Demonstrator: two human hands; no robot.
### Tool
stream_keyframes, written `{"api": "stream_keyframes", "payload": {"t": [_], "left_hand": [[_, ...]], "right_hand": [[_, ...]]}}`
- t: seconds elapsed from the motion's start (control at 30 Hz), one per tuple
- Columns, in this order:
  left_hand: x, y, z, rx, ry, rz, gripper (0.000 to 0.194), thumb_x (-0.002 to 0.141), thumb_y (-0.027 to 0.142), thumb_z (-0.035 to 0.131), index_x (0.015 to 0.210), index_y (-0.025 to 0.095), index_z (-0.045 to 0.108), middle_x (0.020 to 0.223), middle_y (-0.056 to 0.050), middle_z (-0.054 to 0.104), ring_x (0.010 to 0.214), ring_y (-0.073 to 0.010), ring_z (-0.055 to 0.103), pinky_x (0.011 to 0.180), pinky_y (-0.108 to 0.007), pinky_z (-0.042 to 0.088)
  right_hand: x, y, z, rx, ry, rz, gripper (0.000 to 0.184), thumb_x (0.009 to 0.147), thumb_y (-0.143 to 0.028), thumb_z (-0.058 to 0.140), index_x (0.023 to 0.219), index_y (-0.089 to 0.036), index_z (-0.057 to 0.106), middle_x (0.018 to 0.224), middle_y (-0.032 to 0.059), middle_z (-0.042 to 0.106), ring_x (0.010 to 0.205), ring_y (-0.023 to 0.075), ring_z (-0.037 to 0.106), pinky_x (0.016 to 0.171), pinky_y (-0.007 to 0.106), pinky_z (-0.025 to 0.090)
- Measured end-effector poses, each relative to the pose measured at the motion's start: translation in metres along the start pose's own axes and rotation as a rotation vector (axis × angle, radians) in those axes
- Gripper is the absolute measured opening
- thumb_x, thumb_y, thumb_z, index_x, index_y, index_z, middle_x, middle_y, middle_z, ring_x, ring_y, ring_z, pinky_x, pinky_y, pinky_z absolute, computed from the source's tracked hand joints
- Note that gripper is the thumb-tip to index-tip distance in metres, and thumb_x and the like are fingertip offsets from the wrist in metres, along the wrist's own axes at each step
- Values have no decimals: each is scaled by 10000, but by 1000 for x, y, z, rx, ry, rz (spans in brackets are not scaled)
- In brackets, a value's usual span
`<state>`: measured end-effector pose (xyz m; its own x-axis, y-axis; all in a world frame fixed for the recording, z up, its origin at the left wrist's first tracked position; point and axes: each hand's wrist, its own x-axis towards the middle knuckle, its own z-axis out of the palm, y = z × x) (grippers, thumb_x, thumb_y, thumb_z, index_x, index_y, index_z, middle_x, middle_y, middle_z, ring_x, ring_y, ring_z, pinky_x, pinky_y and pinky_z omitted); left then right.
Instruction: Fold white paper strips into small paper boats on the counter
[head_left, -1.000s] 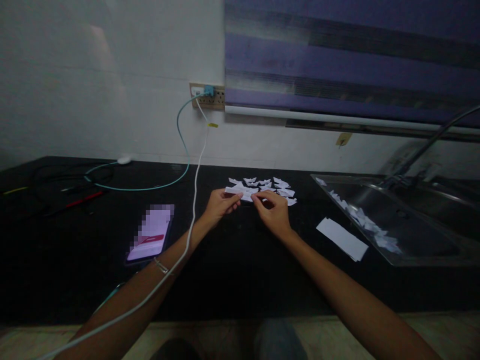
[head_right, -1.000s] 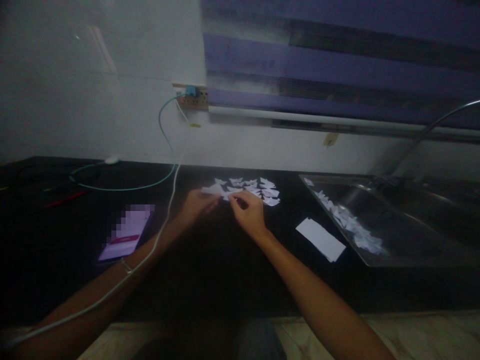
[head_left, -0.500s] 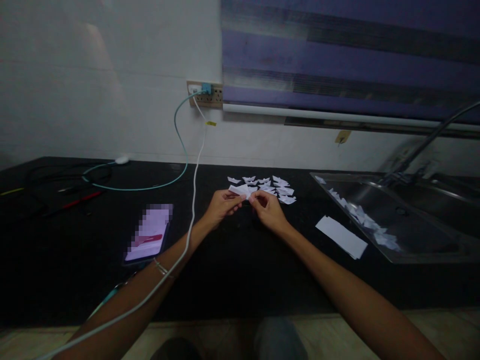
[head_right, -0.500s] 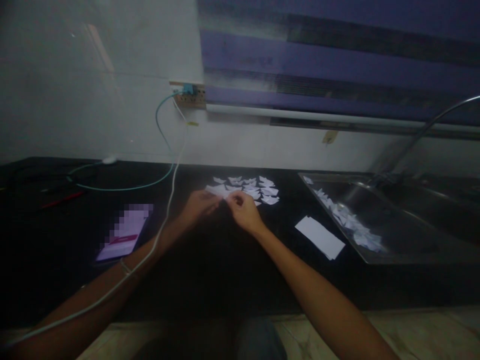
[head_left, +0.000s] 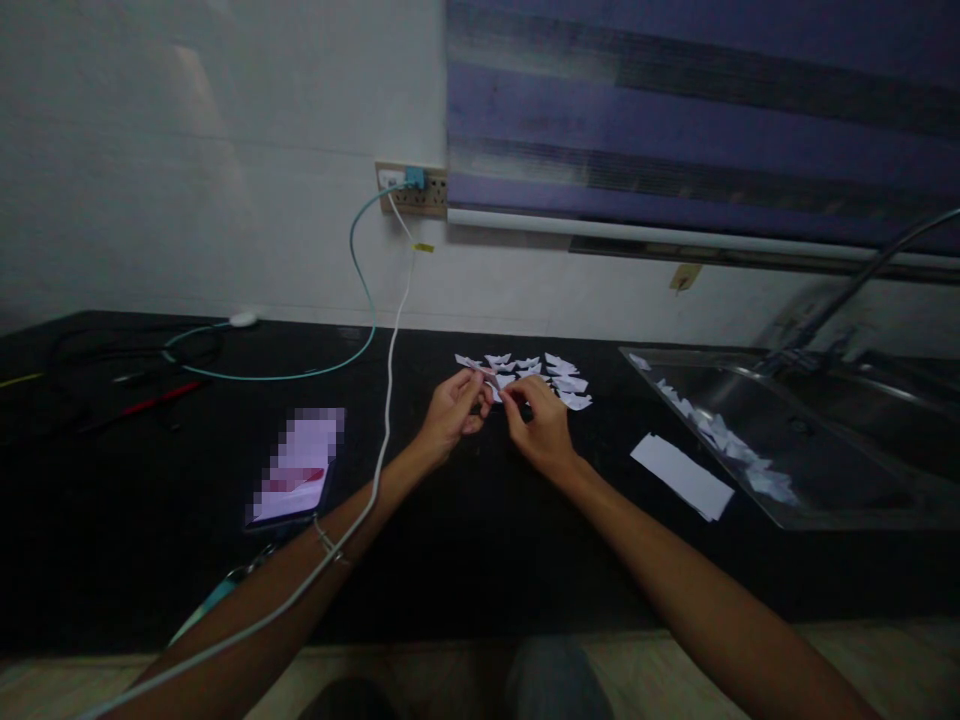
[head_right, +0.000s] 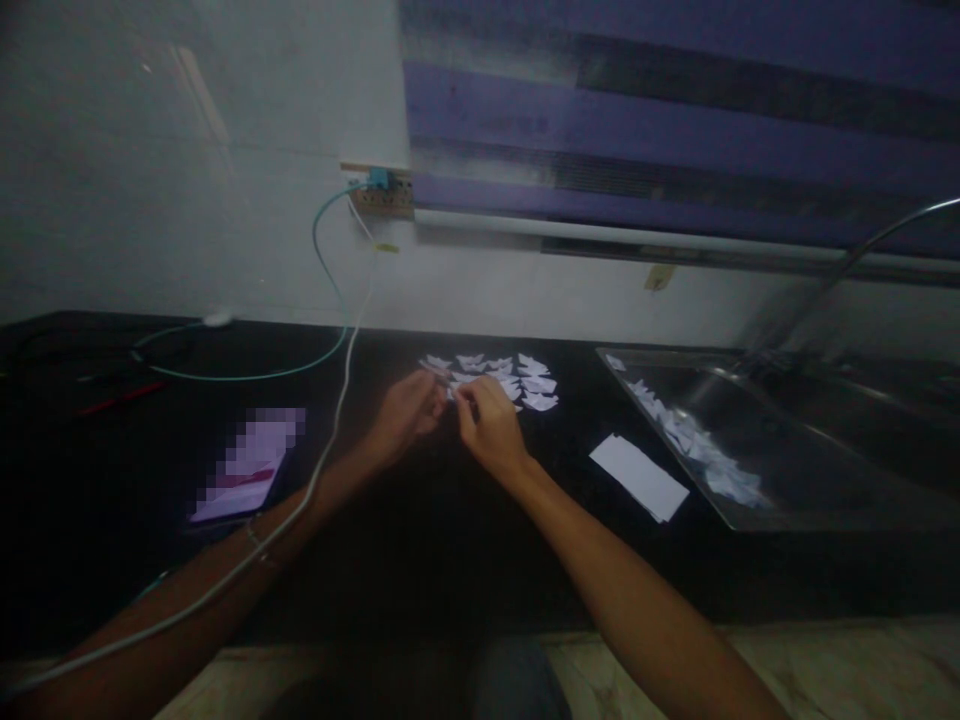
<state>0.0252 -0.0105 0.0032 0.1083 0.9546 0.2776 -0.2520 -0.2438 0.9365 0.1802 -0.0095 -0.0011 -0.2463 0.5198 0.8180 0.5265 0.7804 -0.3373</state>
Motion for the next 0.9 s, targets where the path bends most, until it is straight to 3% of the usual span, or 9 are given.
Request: {"api": "stream_keyframes", "payload": {"t": [0.1, 0.2, 0.37, 0.43, 0.57, 0.67, 0.9], "left_hand": [[0, 1, -3, 223, -9, 84, 377, 887, 507, 561, 980, 152, 645, 706, 1, 596, 510, -75, 504, 420, -177, 353], [-1, 1, -5, 478, -46, 219, 293, 912, 421, 544, 985, 156, 647, 846, -30, 659, 732, -126, 603, 645, -221, 474], [-2, 1, -11, 763, -24, 295, 284, 965, 374, 429, 857, 170, 595, 762, -14, 596, 702, -140, 531, 681, -250, 426], [-3, 2, -15, 782, -61, 302, 297, 977, 352, 391, 826, 177, 577, 759, -20, 582, 695, -145, 518, 692, -257, 413], [-5, 2, -22, 769, -203, 246, 251, 953, 352, 427, 819, 203, 578, 741, -28, 590, 699, -168, 538, 722, -270, 421], [-5, 2, -25, 830, -272, 207, 213, 943, 346, 434, 852, 217, 577, 755, -44, 604, 726, -191, 566, 759, -292, 429], [-2, -2, -29, 994, -368, 233, 203, 939, 309, 396, 850, 202, 544, 855, -87, 622, 781, -216, 594, 808, -346, 448]], "right_hand": [[0, 3, -2, -11, -79, -67, 95, 935, -162, 499, 912, -192, 586, 851, 71, 609, 837, 210, 565, 766, 357, 471], [-1, 5, -2, -6, -128, -73, 105, 927, -159, 501, 924, -180, 604, 878, 87, 617, 857, 220, 564, 782, 371, 474], [0, -1, -4, 171, -257, 15, 111, 908, -219, 549, 957, -199, 646, 932, 71, 645, 902, 212, 583, 844, 376, 471], [1, -2, -3, 293, -268, 162, 125, 908, -275, 560, 924, -214, 668, 897, 49, 656, 861, 194, 590, 826, 358, 473], [5, 6, 2, 698, -183, 643, 202, 852, -387, 617, 791, -201, 667, 771, 14, 632, 676, 139, 557, 629, 271, 463], [6, 15, 3, 946, -179, 938, 173, 772, -342, 700, 761, -175, 661, 758, 5, 621, 641, 99, 546, 558, 207, 439], [5, 24, 1, 1228, -274, 1217, 111, 748, -189, 731, 753, -149, 628, 706, -5, 610, 631, 80, 584, 556, 173, 487]]}}
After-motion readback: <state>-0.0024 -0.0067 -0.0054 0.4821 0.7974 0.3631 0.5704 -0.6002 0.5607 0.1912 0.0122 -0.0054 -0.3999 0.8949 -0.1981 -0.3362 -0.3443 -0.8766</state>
